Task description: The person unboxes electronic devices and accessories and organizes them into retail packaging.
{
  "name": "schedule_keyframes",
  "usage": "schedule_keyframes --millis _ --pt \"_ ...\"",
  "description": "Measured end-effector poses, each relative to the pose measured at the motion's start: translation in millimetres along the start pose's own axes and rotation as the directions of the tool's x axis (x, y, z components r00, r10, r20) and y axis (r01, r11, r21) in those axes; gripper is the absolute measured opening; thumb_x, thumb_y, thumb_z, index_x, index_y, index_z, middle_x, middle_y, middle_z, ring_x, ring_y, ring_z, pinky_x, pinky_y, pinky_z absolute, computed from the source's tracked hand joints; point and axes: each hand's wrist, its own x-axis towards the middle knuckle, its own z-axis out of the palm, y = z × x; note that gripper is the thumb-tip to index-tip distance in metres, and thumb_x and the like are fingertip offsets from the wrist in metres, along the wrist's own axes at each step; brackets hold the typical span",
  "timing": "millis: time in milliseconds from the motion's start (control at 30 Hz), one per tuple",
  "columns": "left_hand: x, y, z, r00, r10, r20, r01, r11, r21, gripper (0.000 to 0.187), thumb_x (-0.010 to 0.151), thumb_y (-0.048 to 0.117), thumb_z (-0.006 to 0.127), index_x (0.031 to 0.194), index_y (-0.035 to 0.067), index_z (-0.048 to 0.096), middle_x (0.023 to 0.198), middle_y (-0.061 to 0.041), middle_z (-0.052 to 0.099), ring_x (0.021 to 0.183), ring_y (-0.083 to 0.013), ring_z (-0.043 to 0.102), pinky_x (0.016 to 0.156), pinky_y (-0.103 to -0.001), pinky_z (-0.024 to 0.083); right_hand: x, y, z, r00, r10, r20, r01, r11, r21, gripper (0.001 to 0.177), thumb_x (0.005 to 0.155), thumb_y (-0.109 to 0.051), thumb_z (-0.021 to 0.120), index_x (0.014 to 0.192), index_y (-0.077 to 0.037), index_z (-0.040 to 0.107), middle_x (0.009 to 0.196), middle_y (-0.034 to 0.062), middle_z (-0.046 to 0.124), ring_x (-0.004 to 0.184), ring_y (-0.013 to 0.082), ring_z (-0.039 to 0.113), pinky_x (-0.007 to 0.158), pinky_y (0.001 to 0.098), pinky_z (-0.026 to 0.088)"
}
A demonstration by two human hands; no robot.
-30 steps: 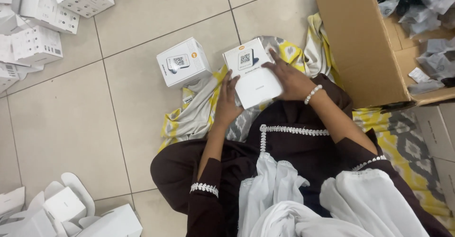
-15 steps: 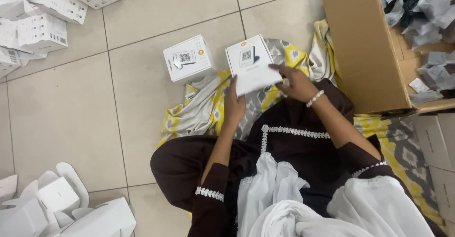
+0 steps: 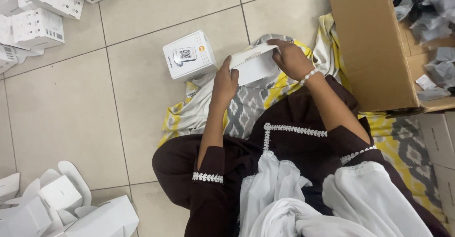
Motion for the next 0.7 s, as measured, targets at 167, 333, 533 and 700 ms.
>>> schedule_keyframes --millis 167,333,533,700 --pt "-1.1 3.9 -3.3 0.996 -0.052 0.077 0.051 0.999 0.019 0.061 0.095 0.015 0.056 0.152 0.000 0.040 0.127 -0.032 0.064 0.110 -0.0423 0.068 0.097 -0.046 0.052 -0.6 6.9 -0.3 0.997 -0.014 0.078 0.019 0.998 -0.064 0.047 0.094 -0.005 0.058 0.140 -0.002 0.057 0.113 0.0262 0.068 0.105 0.0443 0.063 0.096 0.0489 0.050" --pt "-9.4 -16.3 20.9 0.997 0.079 0.027 -0.078 0.996 -0.033 0.080 0.094 0.014 0.062 0.163 0.009 0.021 0.160 -0.028 0.041 0.132 -0.0425 0.057 0.103 -0.046 0.053 -21.0 33.9 37.0 0.999 -0.050 0.015 0.051 0.989 -0.138 0.064 0.096 -0.008 0.063 0.156 -0.006 0.041 0.146 0.0229 0.054 0.129 0.0433 0.053 0.111 0.0495 0.043" --pt "-12.3 -72.8 59.5 0.975 0.189 0.121 -0.140 0.933 -0.332 0.121 0.085 0.029 0.074 0.161 0.013 -0.019 0.170 -0.026 -0.002 0.156 -0.0443 0.021 0.121 -0.050 0.031 -37.3 47.1 57.6 0.988 0.040 0.151 -0.098 0.912 0.398 0.101 0.089 -0.019 0.075 0.163 -0.009 0.006 0.166 0.0203 0.018 0.150 0.0409 0.026 0.112 0.0477 0.042" --pt "-20.9 -56.2 57.7 0.992 0.123 -0.001 -0.101 0.811 -0.577 0.115 0.093 0.013 0.076 0.170 0.019 -0.009 0.176 -0.021 0.018 0.158 -0.0383 0.033 0.121 -0.046 0.043 -45.3 41.7 59.4 0.972 0.219 0.086 -0.230 0.808 0.542 0.095 0.091 -0.008 0.072 0.163 -0.018 0.011 0.167 0.0146 0.028 0.154 0.0307 0.034 0.106 0.0386 0.053"
